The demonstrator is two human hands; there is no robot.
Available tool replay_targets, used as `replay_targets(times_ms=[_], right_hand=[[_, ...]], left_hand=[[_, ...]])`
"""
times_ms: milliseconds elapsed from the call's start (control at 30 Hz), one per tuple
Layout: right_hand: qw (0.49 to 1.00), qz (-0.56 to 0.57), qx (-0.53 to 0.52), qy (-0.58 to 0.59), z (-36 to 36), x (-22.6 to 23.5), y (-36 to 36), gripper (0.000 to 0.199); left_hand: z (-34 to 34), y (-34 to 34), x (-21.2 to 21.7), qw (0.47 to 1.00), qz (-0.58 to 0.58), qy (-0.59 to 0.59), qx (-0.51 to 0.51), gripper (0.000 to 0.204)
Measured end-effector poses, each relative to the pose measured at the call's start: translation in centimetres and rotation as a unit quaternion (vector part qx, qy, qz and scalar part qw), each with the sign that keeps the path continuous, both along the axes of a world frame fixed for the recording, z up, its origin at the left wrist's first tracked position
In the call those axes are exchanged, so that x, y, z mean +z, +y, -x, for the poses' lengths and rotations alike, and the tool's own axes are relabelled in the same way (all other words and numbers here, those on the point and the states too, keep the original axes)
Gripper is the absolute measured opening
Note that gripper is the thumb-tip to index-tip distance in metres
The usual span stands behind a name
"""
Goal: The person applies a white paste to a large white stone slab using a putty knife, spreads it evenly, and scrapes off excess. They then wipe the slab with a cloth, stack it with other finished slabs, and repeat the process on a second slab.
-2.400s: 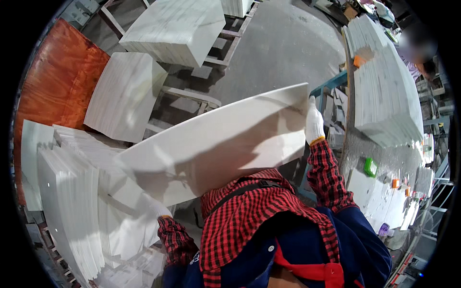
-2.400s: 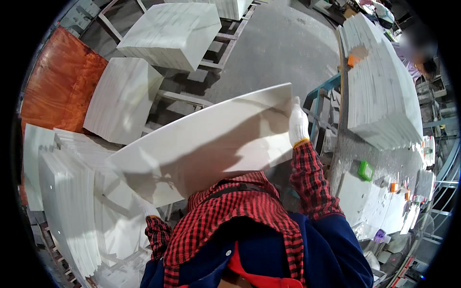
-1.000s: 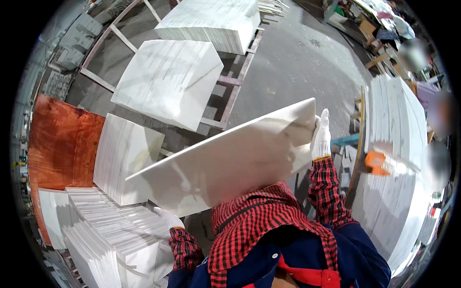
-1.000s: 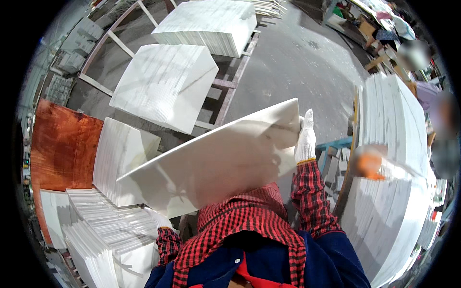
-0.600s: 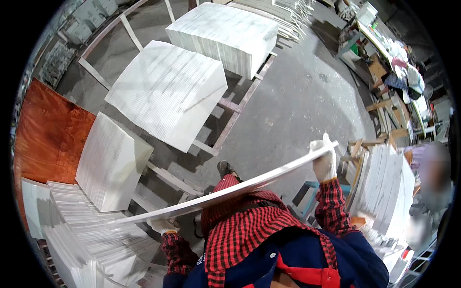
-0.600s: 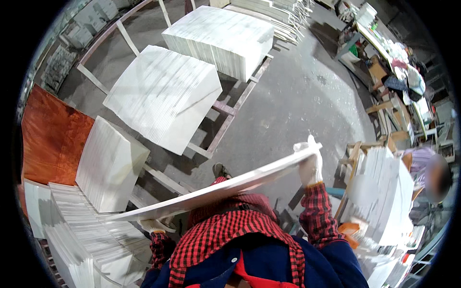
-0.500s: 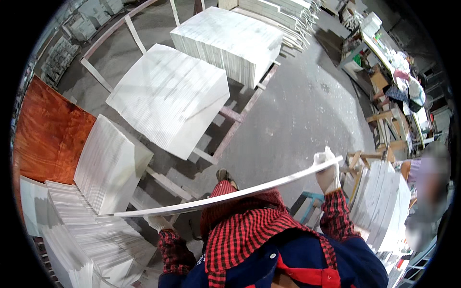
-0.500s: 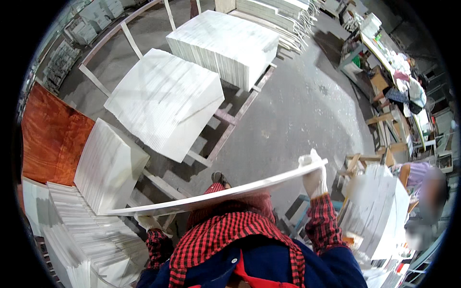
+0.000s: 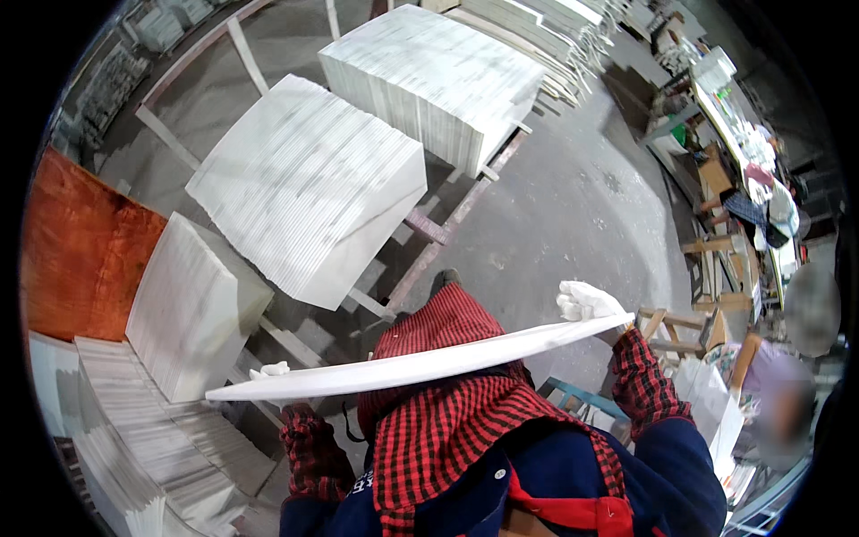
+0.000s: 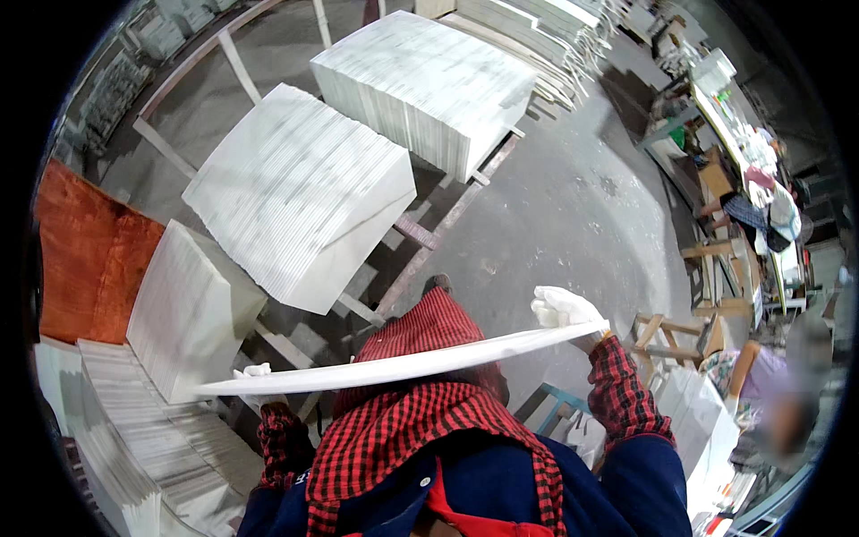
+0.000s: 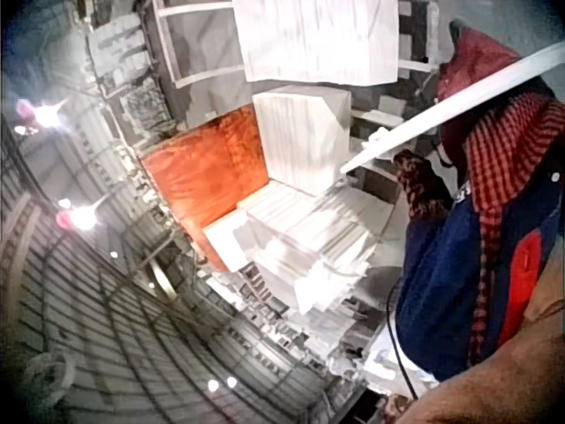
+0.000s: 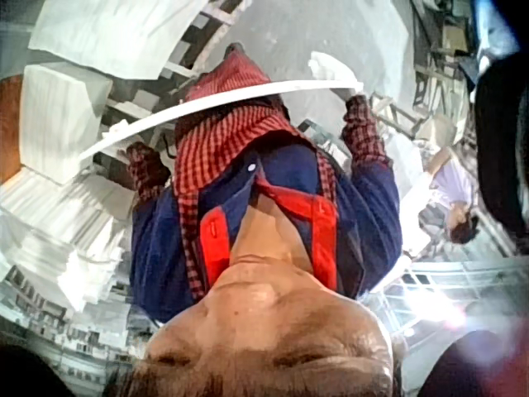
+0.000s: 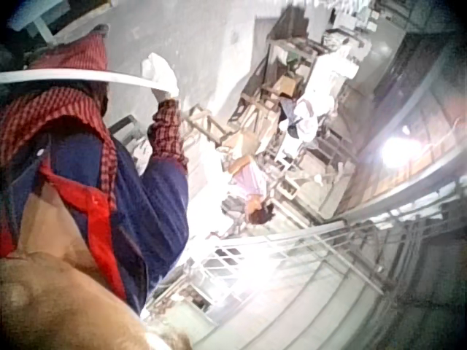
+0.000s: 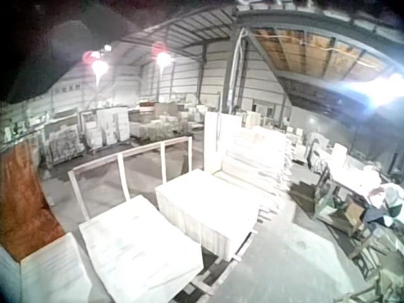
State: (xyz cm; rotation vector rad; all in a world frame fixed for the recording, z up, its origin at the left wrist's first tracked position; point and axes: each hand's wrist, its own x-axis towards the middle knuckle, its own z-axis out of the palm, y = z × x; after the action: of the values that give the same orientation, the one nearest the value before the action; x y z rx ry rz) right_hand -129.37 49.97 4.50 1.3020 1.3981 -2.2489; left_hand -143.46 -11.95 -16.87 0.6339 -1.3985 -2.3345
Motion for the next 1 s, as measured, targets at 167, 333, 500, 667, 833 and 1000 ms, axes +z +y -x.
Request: replay_targets(times_ms=[167,333,500,667,833,1000], right_hand=[[0.974,-0.005,0.189,-0.126,5.4,-4.6,6.9,0.041],[0.937,0.070,0.269,-0.212,11.4,-6.8,11.6,0.038],[0.930,0.183,0.194,-0.251,17.7,-5.9,13.8,0.037],[0.931,0.168,0.264,-0.189,27.5,-6.6,13.3,0.043],[0.928,0.145,0.323,-0.111,34.6,-9.0,10.8,0.055],[0.922,0.119,0.353,-0.104,39.9,-15.2,9.6,0.065]], left_hand=[[1.1,1.1,-3.4,0.978,0.121,0.076,0.151,0.040],[3.5,10.3,2.0,0.977,0.095,0.058,0.181,0.030],[4.5,17.2,10.8,0.972,0.058,-0.114,0.198,0.037],[1.4,16.7,2.4,0.941,0.013,-0.229,0.249,0.037],[-0.5,18.5,-5.8,0.915,-0.053,-0.289,0.276,0.037],[-0.5,20.0,-12.5,0.893,-0.107,-0.301,0.317,0.038]])
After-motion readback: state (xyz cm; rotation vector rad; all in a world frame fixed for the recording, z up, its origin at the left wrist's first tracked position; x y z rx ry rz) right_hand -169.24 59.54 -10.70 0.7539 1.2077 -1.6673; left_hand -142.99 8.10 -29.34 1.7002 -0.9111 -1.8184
